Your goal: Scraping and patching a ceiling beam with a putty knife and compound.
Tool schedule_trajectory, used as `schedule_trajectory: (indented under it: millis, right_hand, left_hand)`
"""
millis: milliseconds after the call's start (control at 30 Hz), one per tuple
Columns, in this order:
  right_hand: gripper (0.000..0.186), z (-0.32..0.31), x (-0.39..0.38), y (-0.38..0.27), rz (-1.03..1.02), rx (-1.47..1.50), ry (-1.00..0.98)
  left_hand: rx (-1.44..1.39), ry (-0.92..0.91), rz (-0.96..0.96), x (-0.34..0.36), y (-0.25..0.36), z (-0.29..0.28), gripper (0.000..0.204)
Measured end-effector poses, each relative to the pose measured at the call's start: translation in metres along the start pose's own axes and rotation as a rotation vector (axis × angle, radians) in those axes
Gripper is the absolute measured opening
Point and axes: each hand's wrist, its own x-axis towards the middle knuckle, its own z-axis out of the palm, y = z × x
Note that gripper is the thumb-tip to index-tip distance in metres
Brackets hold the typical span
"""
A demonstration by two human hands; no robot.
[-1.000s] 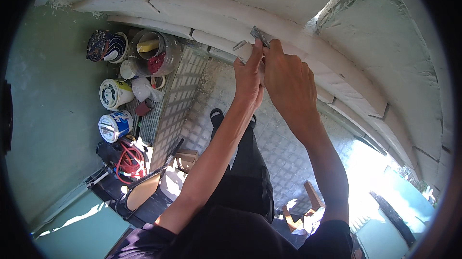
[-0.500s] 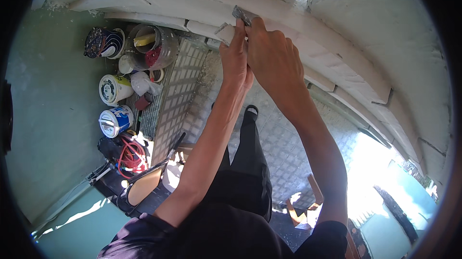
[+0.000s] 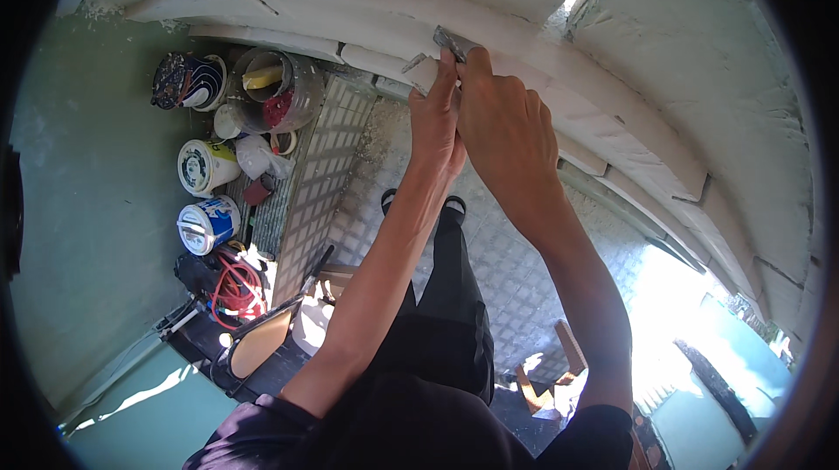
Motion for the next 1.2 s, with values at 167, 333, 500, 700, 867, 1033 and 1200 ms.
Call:
schedule_trajectory:
  millis: [167, 333, 500, 700, 867, 1033, 1200]
  right_hand:
    - [0.025, -0.006, 0.0, -0.001, -0.005, 0.029, -0.023]
    - [0.025, -0.007, -0.006, 0.006, 0.022, 0.011, -0.024]
    - [0.023, 0.001, 0.006, -0.008, -0.072, -0.058, 0.076]
    - [0.023, -0.003, -0.005, 0.0, 0.028, 0.013, 0.008]
    - [0.023, -0.007, -0.002, -0.002, 0.043, -0.01, -0.039]
    - [0.023, -0.007, 0.0, -0.004, 0.056, 0.001, -0.05]
    - [0.023, -0.011, -0.006, 0.003, 0.067, 0.042, -0.055]
  left_hand:
    - [-0.057, 0.02, 0.028, -0.004, 0.0, 0.003, 0.017]
    - [0.034, -0.054, 0.031, -0.008, -0.005, 0.002, 0.018]
    - [-0.095, 0.054, 0.08, 0.003, 0.005, 0.006, 0.022]
    - [0.087, 0.015, 0.028, -0.007, 0.01, 0.006, 0.025]
    - [0.086, -0.011, 0.035, -0.007, 0.005, 0.004, 0.026]
    - [0.106, 0.011, 0.053, -0.004, 0.004, 0.002, 0.026]
    - [0.132, -0.021, 0.038, -0.011, 0.003, 0.006, 0.026]
